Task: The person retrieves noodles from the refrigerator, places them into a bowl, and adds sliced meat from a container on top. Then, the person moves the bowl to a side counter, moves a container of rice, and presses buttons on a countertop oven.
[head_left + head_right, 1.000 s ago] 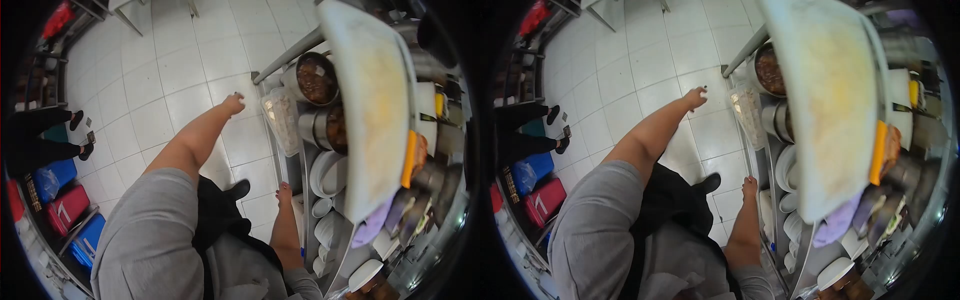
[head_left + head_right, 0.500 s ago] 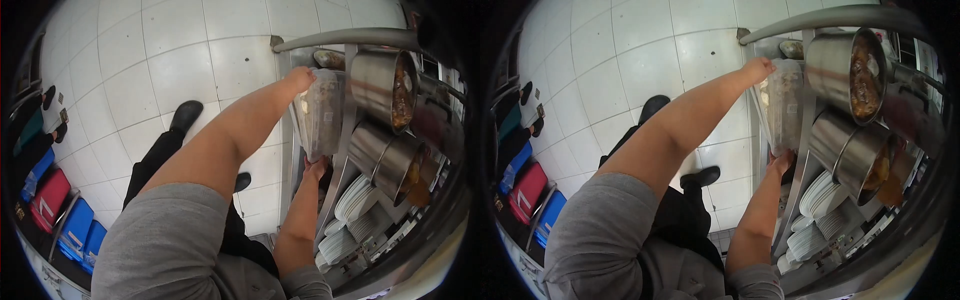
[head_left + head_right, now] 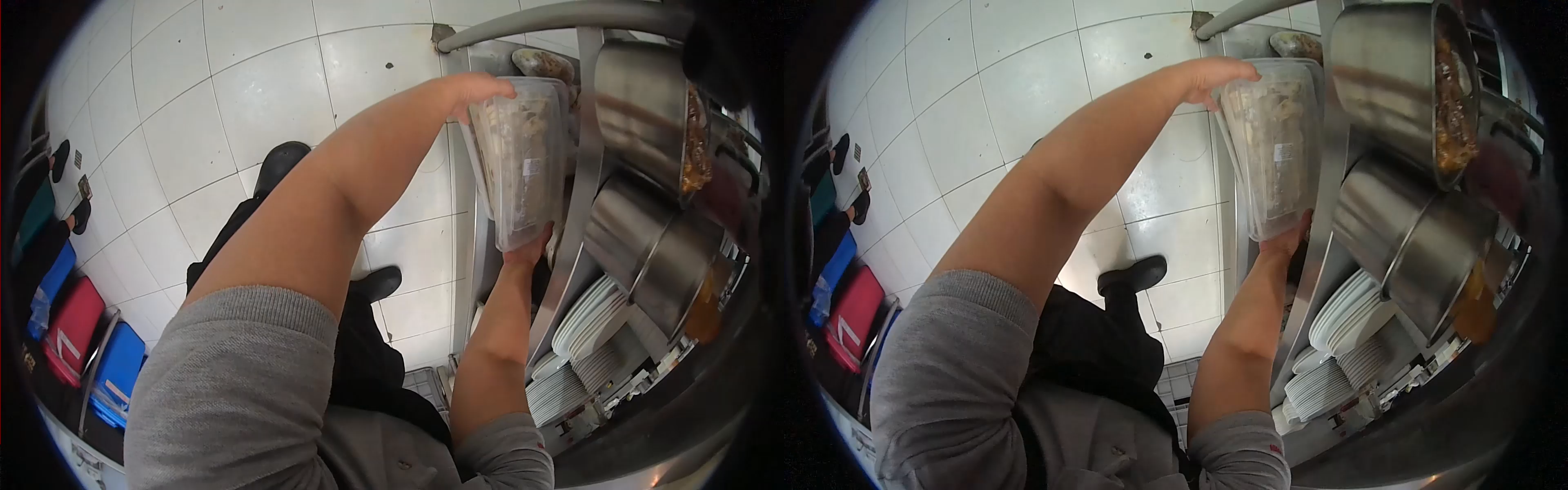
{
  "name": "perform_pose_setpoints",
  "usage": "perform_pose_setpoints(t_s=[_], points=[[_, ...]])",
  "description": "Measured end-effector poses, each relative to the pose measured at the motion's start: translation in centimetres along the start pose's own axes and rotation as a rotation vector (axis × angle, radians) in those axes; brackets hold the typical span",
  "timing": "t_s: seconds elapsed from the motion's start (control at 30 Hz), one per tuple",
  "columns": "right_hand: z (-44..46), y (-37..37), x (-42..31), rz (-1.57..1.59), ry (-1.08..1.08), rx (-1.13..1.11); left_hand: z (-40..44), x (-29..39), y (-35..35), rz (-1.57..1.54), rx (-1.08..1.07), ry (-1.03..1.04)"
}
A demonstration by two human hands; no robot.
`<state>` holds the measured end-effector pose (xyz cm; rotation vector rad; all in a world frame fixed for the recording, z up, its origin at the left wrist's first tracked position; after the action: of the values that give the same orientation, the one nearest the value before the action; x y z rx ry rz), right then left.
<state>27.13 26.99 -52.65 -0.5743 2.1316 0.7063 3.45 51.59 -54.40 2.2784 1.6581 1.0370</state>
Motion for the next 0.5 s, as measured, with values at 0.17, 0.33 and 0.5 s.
perform_pose_setpoints(t_s=[0.17, 0.33, 0.5], points=[[0.4, -1.8, 0.1, -0.036, -0.003, -0.033, -0.8, -0.5, 0.4, 0.115, -0.111, 0.05], [-3.6, -2.9, 1.1, -0.133, -0.036, -0.04, -3.6, -5.7, 0.7, 0.1, -0.128, 0.168], [-12.6, -9.4, 3.4, -0.026, 0.031, 0.157, -8.0, -11.9, 5.3, 0.546, 0.155, 0.34]])
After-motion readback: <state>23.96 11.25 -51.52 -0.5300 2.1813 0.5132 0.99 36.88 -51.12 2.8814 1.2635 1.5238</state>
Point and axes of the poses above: each hand's wrist, its own z-axis towards the middle knuckle, its own y-axis out of the palm, x = y × z, the point moved 1 cm from there along z, towards the middle knuckle, and after that the axes turned 12 degrees about -y, right-handed, at the moved point
